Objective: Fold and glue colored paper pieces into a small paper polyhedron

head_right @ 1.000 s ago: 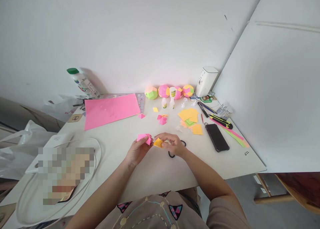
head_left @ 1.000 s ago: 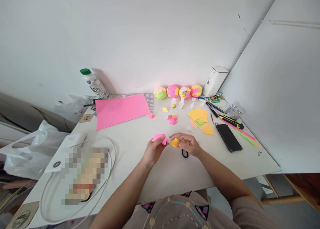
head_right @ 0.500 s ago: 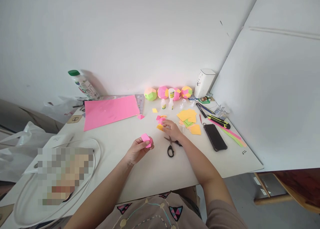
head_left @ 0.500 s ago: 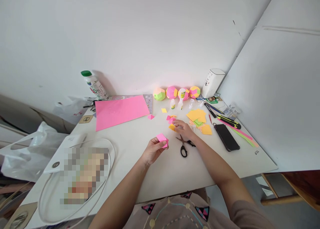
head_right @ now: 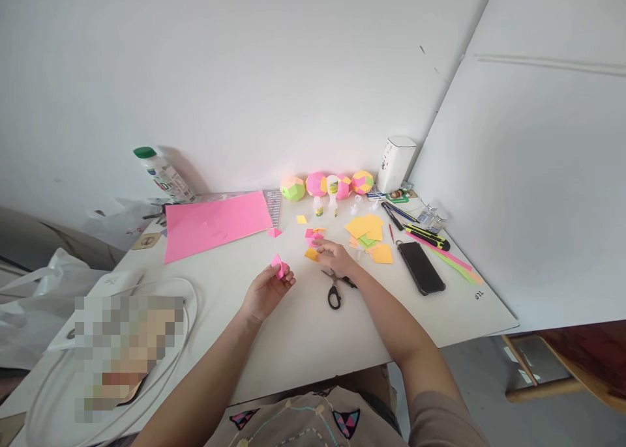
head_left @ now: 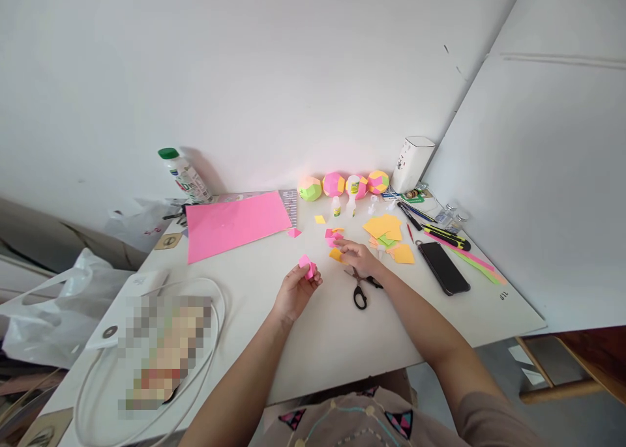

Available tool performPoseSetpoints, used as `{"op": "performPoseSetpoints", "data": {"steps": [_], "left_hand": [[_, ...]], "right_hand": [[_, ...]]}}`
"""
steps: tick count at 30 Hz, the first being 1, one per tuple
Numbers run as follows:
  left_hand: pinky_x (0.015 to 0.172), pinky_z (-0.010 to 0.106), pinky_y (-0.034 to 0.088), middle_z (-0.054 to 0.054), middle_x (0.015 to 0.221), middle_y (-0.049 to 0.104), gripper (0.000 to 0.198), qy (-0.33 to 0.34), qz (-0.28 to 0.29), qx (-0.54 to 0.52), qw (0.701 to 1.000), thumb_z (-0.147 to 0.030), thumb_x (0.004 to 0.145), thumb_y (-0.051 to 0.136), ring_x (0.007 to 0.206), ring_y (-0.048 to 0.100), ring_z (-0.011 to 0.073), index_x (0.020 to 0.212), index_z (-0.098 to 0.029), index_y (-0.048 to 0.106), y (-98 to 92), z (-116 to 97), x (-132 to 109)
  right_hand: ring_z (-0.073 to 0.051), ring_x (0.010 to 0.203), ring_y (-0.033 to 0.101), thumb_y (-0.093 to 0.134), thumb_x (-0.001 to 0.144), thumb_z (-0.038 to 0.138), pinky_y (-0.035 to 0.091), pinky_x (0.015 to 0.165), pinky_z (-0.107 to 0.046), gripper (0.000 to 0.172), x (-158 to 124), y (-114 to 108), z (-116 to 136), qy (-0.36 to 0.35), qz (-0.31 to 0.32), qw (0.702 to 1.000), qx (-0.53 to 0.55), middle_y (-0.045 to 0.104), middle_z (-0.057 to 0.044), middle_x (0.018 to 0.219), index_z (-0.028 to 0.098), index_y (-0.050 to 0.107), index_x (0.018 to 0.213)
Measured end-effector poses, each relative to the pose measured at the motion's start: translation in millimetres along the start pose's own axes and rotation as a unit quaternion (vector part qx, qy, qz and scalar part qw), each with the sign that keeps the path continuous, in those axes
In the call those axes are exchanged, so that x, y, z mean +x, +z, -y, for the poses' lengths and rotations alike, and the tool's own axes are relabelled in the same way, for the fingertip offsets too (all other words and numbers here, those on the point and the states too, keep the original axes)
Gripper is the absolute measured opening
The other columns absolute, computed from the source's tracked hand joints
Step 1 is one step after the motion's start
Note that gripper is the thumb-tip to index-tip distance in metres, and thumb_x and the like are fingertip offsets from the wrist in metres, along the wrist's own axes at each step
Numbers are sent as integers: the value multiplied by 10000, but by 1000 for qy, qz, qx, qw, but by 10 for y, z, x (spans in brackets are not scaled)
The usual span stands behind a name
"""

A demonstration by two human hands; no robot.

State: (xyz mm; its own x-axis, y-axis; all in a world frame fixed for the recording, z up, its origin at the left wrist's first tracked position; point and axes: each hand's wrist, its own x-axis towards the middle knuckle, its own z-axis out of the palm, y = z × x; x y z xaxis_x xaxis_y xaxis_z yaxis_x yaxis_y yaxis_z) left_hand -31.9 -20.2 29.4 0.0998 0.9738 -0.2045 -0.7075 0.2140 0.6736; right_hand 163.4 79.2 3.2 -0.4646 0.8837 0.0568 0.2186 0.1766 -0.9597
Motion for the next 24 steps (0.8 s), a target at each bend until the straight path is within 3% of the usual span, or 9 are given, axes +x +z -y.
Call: {"op": "performPoseSetpoints", "data": {"steps": [5, 10, 17, 21, 24], "left_hand": [[664, 267, 464, 1, 699, 522, 178, -15, -18, -31, 999, -279, 740, 708, 654, 504, 109, 676, -143, 613, -41, 1, 30], [674, 272, 481, 5, 715, 562, 176, -21, -24, -33, 999, -289, 728, 723, 683, 548, 116, 694, -140, 634, -57, 13, 40], [872, 324, 508, 40, 892, 692, 122, -6, -42, -37, 998, -268, 707, 746, 1018, 618, 206, 711, -164, 682, -96, 18, 67], [953, 333, 487, 48, 903, 709, 124, 5, -30, -32, 999, -259, 731, 724, 983, 638, 186, 681, -157, 673, -74, 9, 56], [985, 338, 470, 50, 884, 707, 150, 6, -22, -29, 999, -246, 744, 706, 971, 642, 184, 643, -153, 647, -36, -10, 36]], "right_hand": [[-290, 1305, 443, 669, 695, 259, 282, 1105, -479, 73, -9, 19, 6, 28, 4, 999, -15, 555, -111, 1329, 187, 655, 704], [-268, 1240, 514, 635, 742, 312, 351, 1063, -437, 136, -78, -24, 20, 16, 0, 1000, 9, 573, -132, 1308, 177, 646, 741], [-232, 1131, 580, 607, 801, 261, 455, 939, -408, 87, -390, 15, 252, -80, 69, 990, 92, 647, -117, 1180, 187, 604, 755], [-228, 1131, 572, 613, 798, 210, 444, 954, -416, 49, -477, 89, 315, -146, 87, 982, 75, 666, -119, 1140, 193, 592, 757], [-231, 1140, 566, 612, 804, 220, 437, 960, -424, 57, -483, 114, 332, -151, 99, 981, 66, 667, -123, 1141, 194, 596, 755]]}}
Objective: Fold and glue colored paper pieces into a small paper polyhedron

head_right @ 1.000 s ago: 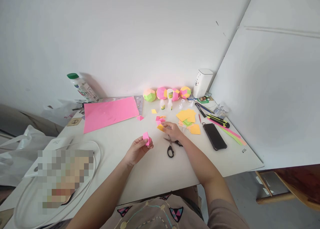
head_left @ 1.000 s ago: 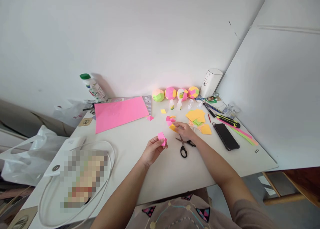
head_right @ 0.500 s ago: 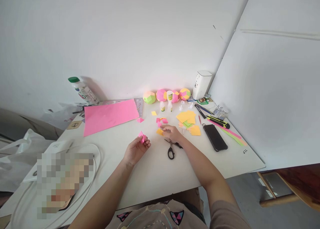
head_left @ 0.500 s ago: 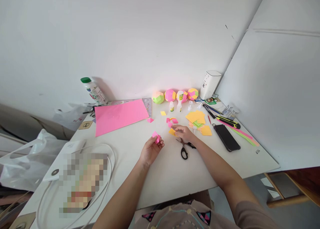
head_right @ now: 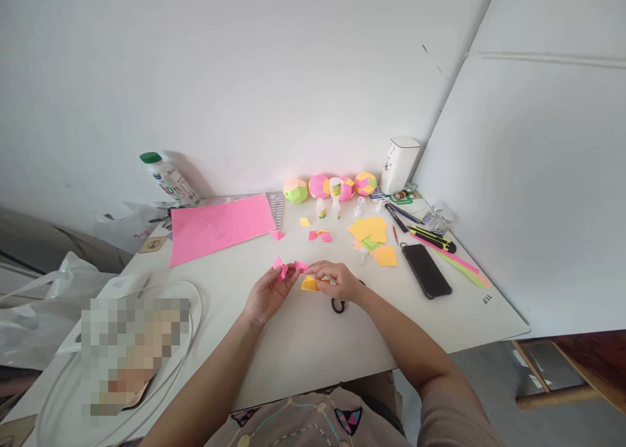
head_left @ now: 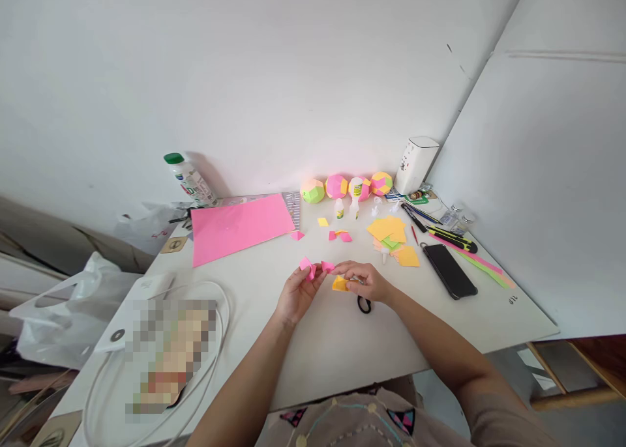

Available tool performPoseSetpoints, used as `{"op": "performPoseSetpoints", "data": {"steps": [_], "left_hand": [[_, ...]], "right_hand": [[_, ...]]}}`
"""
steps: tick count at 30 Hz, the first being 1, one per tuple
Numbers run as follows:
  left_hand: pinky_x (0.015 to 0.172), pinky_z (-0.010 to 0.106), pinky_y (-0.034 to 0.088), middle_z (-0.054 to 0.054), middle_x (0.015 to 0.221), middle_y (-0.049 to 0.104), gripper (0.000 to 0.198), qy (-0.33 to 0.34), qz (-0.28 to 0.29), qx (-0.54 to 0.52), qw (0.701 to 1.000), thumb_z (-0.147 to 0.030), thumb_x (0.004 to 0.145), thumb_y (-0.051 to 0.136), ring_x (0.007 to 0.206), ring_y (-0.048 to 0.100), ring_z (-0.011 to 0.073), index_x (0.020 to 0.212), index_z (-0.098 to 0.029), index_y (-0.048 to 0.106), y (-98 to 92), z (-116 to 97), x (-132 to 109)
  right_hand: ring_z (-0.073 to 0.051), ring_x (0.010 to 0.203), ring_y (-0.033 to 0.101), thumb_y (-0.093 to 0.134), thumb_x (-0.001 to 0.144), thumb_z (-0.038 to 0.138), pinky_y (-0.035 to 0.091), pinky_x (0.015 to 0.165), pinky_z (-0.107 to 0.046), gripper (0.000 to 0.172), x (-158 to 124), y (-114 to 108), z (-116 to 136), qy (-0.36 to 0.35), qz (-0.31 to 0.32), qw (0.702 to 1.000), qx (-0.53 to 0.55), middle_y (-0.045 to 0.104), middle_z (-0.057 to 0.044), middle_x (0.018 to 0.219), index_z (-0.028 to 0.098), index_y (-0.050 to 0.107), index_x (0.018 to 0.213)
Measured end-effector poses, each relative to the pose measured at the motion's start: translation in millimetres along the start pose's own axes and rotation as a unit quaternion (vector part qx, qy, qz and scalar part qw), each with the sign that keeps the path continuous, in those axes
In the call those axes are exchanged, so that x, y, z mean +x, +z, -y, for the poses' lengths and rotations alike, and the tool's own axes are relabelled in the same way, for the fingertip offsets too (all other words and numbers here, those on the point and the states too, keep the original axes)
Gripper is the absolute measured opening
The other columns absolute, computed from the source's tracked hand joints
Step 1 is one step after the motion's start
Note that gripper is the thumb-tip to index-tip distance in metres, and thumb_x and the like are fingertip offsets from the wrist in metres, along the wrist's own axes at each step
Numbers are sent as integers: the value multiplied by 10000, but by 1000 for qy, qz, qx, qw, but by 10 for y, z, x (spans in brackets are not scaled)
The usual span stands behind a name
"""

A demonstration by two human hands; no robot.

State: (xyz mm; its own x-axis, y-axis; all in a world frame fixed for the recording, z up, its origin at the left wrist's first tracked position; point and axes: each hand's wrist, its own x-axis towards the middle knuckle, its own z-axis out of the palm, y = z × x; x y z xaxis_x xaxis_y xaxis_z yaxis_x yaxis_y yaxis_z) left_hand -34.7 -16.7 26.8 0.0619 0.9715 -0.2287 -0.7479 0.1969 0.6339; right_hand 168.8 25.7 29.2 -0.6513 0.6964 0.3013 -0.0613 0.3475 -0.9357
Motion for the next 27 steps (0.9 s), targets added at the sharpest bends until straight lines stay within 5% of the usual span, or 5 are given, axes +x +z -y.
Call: {"op": "performPoseSetpoints", "data": {"steps": [15, 27], "left_hand": [[980, 342, 475, 55, 893, 694, 145, -1, 26, 36, 999, -256, 723, 744, 950, 641, 176, 777, -133, 688, 44, 2, -41], [918, 349, 499, 76, 931, 702, 125, -7, 25, 50, 998, -251, 742, 720, 952, 637, 193, 775, -134, 695, 38, 0, -42]], "right_hand": [[-258, 1282, 474, 633, 828, 363, 306, 1093, -461, 177, 5, 22, 152, 36, 7, 990, 136, 611, -116, 1270, 196, 684, 849], [-245, 1151, 557, 642, 804, 351, 408, 985, -415, 178, 3, 4, 165, 76, 0, 989, 126, 646, -100, 1199, 181, 686, 830]]}}
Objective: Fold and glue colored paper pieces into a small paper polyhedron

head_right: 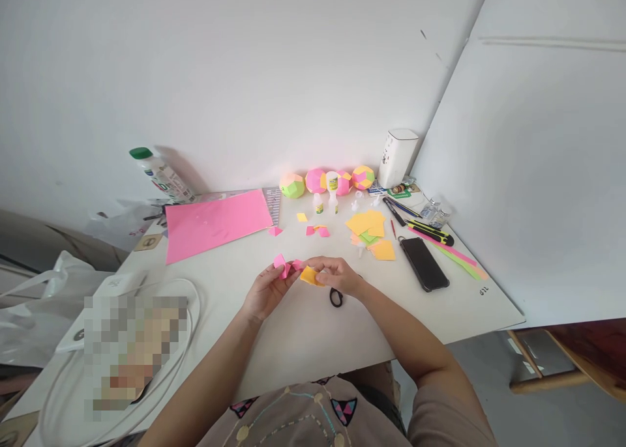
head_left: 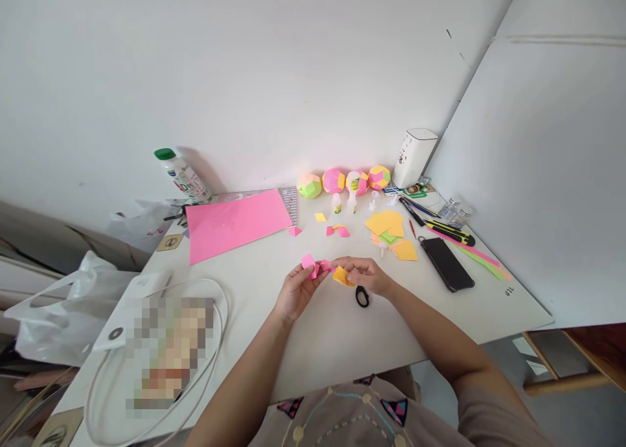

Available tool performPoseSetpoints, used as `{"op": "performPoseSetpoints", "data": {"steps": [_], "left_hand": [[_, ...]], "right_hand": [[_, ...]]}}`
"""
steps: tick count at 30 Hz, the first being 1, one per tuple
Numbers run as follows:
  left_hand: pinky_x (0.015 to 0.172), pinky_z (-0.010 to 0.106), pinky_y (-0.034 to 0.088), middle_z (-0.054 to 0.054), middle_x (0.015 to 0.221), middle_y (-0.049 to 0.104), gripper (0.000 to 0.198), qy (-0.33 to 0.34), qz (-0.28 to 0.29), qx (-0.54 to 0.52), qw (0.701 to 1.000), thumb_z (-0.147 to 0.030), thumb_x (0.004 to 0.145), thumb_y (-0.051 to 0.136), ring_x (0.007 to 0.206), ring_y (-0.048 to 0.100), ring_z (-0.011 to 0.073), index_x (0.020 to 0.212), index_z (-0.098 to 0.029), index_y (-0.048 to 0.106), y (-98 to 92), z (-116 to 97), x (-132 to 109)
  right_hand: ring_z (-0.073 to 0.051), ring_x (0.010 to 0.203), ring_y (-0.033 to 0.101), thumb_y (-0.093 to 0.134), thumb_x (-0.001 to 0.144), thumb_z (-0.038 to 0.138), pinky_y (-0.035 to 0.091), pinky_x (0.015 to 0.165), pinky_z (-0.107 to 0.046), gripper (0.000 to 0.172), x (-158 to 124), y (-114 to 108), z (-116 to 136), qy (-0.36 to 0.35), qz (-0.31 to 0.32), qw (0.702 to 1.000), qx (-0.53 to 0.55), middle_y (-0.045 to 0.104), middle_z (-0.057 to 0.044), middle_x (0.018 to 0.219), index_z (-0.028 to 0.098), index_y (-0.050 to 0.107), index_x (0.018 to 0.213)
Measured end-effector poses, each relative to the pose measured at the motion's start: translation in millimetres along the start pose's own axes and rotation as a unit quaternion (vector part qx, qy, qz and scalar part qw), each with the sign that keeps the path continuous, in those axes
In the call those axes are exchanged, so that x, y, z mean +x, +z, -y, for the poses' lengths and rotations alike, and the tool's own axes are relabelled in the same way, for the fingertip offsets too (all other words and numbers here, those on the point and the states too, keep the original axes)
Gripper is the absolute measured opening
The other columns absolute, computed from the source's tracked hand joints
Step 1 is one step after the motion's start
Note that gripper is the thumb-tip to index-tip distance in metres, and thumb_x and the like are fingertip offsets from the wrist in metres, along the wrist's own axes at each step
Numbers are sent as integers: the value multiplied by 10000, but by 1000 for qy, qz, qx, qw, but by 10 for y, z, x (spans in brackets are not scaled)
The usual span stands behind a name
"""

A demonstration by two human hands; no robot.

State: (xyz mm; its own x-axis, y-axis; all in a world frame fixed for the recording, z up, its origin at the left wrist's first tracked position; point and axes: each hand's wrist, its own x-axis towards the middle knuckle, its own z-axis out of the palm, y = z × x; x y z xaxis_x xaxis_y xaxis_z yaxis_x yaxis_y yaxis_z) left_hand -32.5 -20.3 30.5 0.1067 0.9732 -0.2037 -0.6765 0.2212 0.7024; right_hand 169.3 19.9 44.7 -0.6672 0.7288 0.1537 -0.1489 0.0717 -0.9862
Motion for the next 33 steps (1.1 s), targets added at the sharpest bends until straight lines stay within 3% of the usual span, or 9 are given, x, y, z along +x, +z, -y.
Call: {"op": "performPoseSetpoints", "data": {"steps": [3, 7, 15, 22, 33], "left_hand": [[823, 319, 516, 74, 914, 689, 123, -3, -1, 10, 1000, -259, 747, 711, 896, 628, 181, 776, -140, 695, 0, -7, -2], [689, 262, 491, 46, 784, 644, 128, -8, 8, 12, 1000, -266, 750, 712, 755, 588, 134, 765, -141, 689, -17, 0, -3], [707, 280, 479, 48, 729, 632, 159, -33, 42, 10, 999, -294, 766, 695, 708, 579, 134, 733, -139, 678, -35, 25, -4], [718, 279, 481, 49, 731, 628, 159, -35, 43, 3, 998, -293, 770, 692, 717, 575, 135, 734, -138, 680, -33, 17, -4], [710, 272, 490, 53, 748, 629, 165, -41, 41, -6, 998, -286, 774, 684, 725, 574, 133, 717, -131, 678, -43, 29, 4]], "right_hand": [[-248, 1105, 582, 647, 792, 372, 447, 922, -405, 201, 4, -8, -46, 29, -18, 999, 21, 648, -106, 1195, 176, 687, 814], [-272, 1120, 584, 694, 725, 370, 412, 971, -446, 184, 26, -4, -62, 48, -57, 993, 87, 686, -89, 1116, 187, 673, 721], [-268, 1087, 603, 708, 699, 324, 418, 967, -457, 145, 43, 30, -12, 67, -54, 985, 151, 698, -83, 1072, 195, 645, 681], [-224, 939, 649, 687, 732, 304, 414, 970, -455, 124, 35, 10, -72, 56, -47, 982, 173, 703, -81, 1067, 191, 644, 709], [-250, 1077, 606, 698, 731, 293, 396, 999, -451, 113, 44, 28, -57, 53, -40, 980, 187, 702, -86, 1077, 183, 672, 716]]}}
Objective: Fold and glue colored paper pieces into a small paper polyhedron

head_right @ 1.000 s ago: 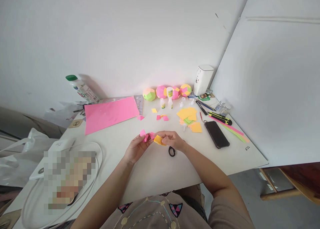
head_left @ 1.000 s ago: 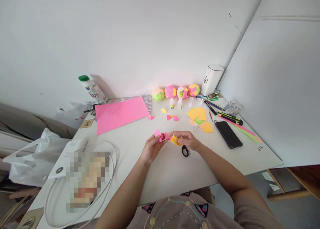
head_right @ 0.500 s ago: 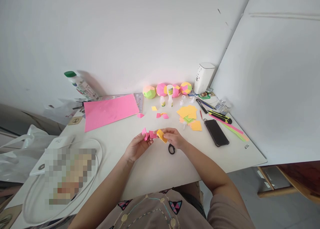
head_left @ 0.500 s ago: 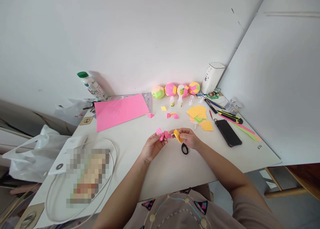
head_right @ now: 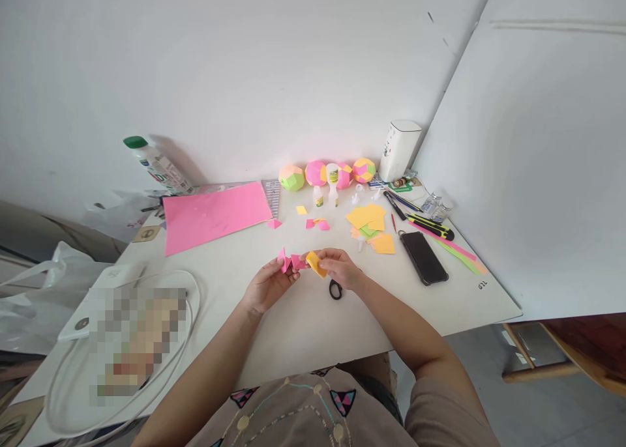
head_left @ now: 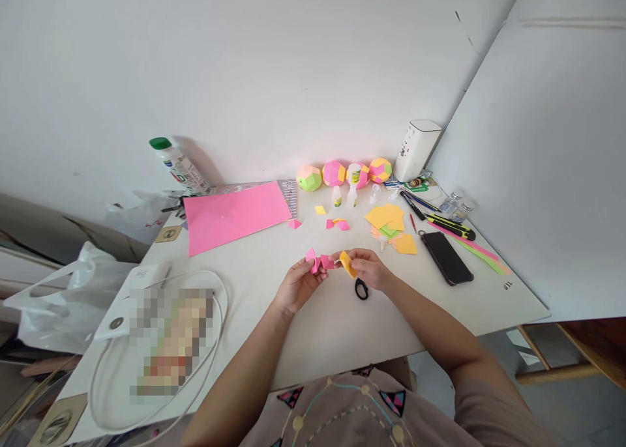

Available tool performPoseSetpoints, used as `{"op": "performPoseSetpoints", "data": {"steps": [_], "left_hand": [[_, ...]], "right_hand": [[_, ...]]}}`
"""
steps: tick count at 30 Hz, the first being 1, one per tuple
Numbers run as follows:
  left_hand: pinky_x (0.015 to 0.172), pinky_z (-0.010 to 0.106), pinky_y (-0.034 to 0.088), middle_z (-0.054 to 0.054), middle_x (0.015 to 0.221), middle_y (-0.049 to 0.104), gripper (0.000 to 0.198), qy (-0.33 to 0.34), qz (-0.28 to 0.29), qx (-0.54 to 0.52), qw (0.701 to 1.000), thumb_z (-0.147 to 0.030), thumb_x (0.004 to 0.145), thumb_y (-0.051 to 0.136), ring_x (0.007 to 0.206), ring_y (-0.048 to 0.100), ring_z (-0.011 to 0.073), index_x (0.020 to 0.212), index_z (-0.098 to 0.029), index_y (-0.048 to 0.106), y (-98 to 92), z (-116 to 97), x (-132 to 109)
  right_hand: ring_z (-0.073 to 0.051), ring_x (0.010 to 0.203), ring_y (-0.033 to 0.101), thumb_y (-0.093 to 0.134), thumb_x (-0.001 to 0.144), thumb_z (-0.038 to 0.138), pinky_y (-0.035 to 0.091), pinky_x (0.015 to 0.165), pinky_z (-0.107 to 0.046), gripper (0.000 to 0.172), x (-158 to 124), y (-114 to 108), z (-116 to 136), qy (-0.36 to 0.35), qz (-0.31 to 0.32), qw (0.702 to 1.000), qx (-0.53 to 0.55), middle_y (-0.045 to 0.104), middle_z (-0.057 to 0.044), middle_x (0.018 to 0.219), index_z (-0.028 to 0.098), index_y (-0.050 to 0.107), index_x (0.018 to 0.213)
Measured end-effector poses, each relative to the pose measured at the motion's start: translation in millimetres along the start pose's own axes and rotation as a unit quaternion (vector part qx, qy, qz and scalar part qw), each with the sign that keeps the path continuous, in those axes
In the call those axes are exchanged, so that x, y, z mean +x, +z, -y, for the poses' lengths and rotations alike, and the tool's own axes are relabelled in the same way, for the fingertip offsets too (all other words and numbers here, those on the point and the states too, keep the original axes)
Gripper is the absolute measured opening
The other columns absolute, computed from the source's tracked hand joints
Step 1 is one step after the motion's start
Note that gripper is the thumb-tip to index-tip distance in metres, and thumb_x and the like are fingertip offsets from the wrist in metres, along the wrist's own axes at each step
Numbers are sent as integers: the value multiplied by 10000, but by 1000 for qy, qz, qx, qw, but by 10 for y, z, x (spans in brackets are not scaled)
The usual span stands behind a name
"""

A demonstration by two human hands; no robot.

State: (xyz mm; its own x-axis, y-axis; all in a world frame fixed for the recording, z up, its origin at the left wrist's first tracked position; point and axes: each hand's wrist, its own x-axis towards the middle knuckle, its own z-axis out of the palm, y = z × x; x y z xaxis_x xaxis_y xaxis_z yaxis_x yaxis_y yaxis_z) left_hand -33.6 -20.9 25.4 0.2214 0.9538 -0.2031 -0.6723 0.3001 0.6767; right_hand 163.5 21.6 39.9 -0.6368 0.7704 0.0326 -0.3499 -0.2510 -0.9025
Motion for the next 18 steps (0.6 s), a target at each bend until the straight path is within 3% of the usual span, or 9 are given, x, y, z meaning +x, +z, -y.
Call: {"op": "performPoseSetpoints", "data": {"steps": [18], "left_hand": [[684, 271, 480, 44, 712, 610, 169, -1, -1, -5, 1000, -281, 772, 684, 700, 558, 127, 709, -126, 667, -5, 4, -1]], "right_hand": [[-249, 1062, 606, 708, 734, 304, 388, 993, -456, 130, 1, 22, 11, -12, 0, 1000, -11, 706, -93, 1037, 180, 674, 717]]}}
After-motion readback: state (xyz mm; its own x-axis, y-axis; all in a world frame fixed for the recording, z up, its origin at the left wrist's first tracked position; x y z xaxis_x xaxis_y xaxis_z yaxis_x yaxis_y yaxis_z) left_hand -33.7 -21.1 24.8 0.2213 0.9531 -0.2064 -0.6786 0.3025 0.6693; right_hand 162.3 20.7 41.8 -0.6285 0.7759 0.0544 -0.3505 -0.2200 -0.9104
